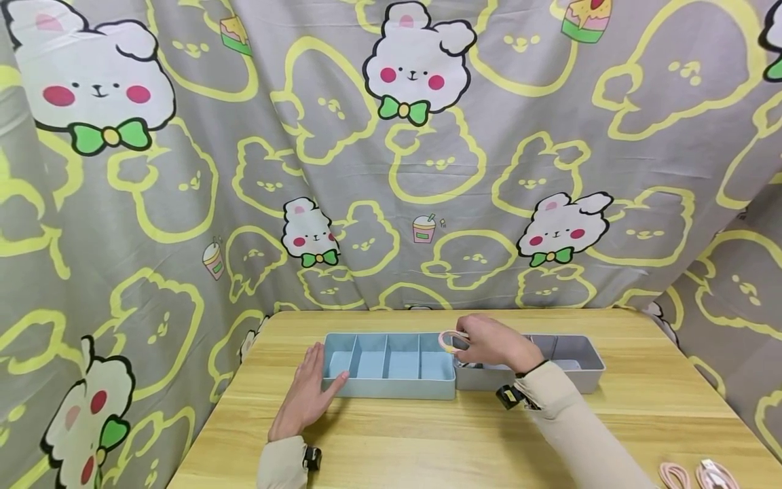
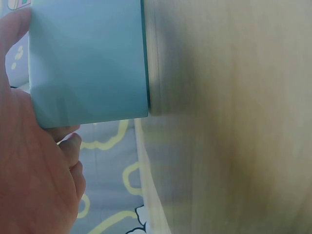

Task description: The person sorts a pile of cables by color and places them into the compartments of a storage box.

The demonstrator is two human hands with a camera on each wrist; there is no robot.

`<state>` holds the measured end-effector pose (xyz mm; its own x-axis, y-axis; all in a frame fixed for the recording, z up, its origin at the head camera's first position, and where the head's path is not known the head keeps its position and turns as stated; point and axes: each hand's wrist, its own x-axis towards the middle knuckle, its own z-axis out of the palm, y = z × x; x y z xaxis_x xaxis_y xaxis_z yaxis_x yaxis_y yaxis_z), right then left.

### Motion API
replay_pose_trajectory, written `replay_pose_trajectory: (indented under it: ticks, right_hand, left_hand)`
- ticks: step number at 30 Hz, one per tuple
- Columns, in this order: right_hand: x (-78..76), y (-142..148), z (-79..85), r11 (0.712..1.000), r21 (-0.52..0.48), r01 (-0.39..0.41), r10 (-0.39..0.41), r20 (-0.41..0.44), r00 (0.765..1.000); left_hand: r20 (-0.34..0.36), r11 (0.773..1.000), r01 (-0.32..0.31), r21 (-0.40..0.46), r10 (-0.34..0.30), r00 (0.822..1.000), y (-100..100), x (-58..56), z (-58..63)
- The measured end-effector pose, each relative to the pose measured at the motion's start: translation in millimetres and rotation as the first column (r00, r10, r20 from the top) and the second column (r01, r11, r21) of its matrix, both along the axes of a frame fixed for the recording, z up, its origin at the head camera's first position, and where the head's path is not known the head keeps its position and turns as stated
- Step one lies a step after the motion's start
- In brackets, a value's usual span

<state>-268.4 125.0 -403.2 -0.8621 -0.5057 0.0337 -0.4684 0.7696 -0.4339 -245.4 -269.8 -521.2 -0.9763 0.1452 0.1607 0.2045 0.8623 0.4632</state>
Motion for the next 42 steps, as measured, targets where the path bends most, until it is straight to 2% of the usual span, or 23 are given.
replay_pose_trajectory:
  ticks: [15,42]
  right_hand:
    - [-1.7,-21,-8.4,0.997,0.031,0.071,-0.072,0.015,0.997]
    - [-4.6,-35,-16.1,0.994,0.076,0.084,-0.085,0.000,0.996]
  left_hand:
    - [0.001,1.000,0.000,0.001,0.000,1.000,1,-0.3,-0.8]
    - [0.000,1.000,-0.012,-0.005,0.012,1.000,1,0.9,-0.2]
